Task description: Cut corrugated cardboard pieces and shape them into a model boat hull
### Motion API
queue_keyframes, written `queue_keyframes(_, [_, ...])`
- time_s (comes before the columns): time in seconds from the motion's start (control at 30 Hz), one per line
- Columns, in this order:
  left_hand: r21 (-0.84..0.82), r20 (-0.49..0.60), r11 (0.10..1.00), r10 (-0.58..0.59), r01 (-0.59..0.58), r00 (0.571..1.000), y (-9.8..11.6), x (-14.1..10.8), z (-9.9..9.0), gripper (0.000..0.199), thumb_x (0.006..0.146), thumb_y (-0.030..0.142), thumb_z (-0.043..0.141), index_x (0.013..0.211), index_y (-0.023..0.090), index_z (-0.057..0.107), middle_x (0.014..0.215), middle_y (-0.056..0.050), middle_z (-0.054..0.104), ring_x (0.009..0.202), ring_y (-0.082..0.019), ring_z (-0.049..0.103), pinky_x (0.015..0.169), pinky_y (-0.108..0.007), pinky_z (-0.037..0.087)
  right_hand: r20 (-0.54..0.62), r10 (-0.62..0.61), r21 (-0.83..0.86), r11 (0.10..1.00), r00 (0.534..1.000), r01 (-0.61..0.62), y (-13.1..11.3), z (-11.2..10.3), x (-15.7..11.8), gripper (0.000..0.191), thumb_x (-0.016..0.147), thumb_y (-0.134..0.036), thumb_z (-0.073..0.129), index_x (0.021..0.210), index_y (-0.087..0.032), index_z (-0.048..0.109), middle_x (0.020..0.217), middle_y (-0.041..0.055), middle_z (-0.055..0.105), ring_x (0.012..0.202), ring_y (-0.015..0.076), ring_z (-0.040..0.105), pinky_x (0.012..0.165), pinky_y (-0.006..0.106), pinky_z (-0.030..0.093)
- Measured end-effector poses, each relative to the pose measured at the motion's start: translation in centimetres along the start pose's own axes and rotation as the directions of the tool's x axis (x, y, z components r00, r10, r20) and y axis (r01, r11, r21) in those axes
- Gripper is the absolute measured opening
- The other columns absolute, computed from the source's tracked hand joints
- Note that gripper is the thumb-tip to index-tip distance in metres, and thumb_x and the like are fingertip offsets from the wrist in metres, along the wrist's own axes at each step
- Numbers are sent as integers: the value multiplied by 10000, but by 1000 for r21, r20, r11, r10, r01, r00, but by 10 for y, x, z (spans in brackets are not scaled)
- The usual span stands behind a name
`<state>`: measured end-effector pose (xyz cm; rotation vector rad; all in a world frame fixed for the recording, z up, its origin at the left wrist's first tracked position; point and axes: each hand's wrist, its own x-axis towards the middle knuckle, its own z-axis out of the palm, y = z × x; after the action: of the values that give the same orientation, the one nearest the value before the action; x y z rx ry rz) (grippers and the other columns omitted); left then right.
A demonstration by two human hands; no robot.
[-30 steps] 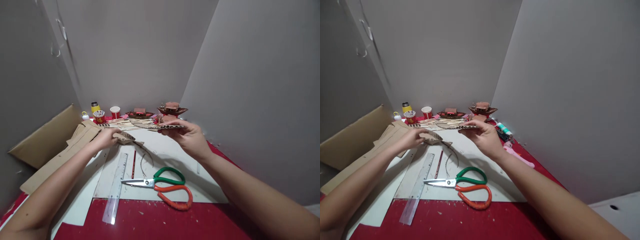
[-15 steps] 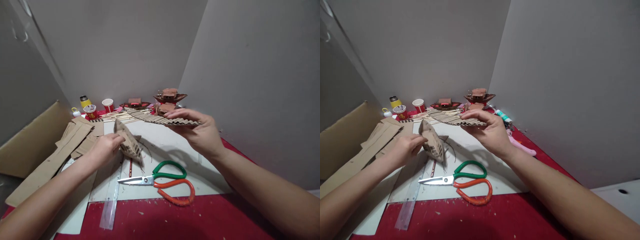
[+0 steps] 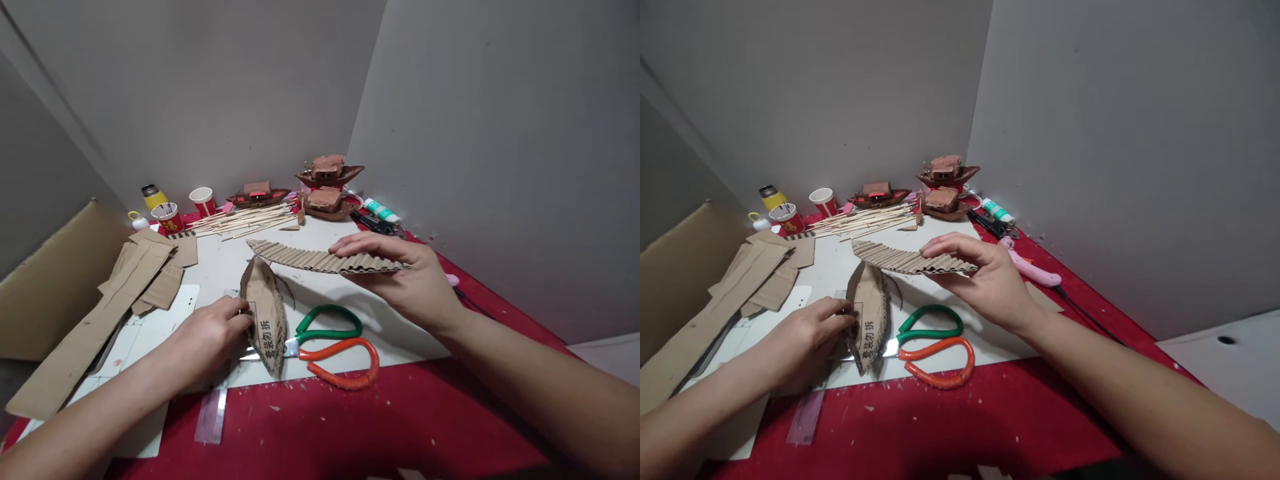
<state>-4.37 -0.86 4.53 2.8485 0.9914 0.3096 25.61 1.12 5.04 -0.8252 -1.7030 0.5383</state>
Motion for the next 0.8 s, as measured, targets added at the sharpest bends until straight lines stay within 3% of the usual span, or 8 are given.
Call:
queue_keyframes(0.1, [82, 18, 997, -2, 0, 1000, 7, 4, -3, 225, 881, 118, 483, 1029, 132, 651, 1025, -143, 642, 893, -230, 620, 741, -342, 539, -16, 3, -14, 1000, 1000, -3, -1, -7, -6, 178, 759, -134, 735, 889, -254, 724, 970, 17, 738, 962, 189, 684, 870, 322, 555])
queue_keyframes(0.27, [156, -58, 987, 33, -24, 998, 12, 9, -11, 218, 907, 104, 430, 964, 160, 633, 884, -89, 627, 764, -188, 574, 643, -287, 481, -94, -2, -46, 999, 996, -2, -1, -18, -14, 177, 765, -143, 742, 898, -260, 726, 971, 20, 738, 964, 200, 680, 877, 338, 549])
queue_keyframes(0.4, [206, -131, 977, 83, -55, 988, 16, 2, -17, 176, 898, 85, 446, 924, 148, 608, 815, -72, 601, 736, -201, 515, 626, -312, 436, -138, 20, -31, 999, 990, -24, 0, -20, -16, 205, 757, -130, 752, 910, -265, 730, 984, 6, 738, 973, 189, 675, 912, 332, 530])
queue_keyframes(0.5, [217, -147, 973, 114, -80, 983, 33, -9, -17, 156, 904, 86, 455, 908, 143, 600, 779, -62, 591, 701, -198, 485, 629, -325, 424, -159, 18, -12, 1000, 987, -20, -1, -20, -17, 225, 753, -115, 753, 907, -277, 736, 969, -15, 740, 976, 169, 670, 964, 328, 505])
queue_keyframes(0.57, [217, -115, 969, 147, -120, 982, 51, -15, -10, 174, 908, 79, 439, 890, 144, 599, 775, -62, 598, 701, -196, 495, 653, -329, 433, -174, 19, -1, 1000, 985, -19, -1, -19, -17, 233, 752, -108, 751, 903, -285, 740, 963, -25, 741, 977, 160, 668, 974, 322, 500])
queue_keyframes(0.7, [353, 55, 911, 210, -215, 976, 83, -23, 17, 238, 923, 170, 403, 1017, 125, 617, 966, -124, 669, 853, -251, 563, 724, -357, 448, -163, 41, 12, 999, 986, -39, -1, -18, -20, 239, 750, -117, 748, 906, -298, 740, 971, -28, 739, 980, 168, 669, 934, 323, 520])
queue_keyframes(0.8, [399, 29, 876, 284, -272, 958, 92, -21, 39, 230, 914, 217, 438, 1004, 118, 624, 922, -117, 674, 878, -270, 560, 809, -395, 427, -121, 42, 5, 999, 992, -41, 0, -16, -23, 227, 757, -136, 745, 918, -296, 737, 977, -18, 737, 982, 184, 671, 911, 336, 527])
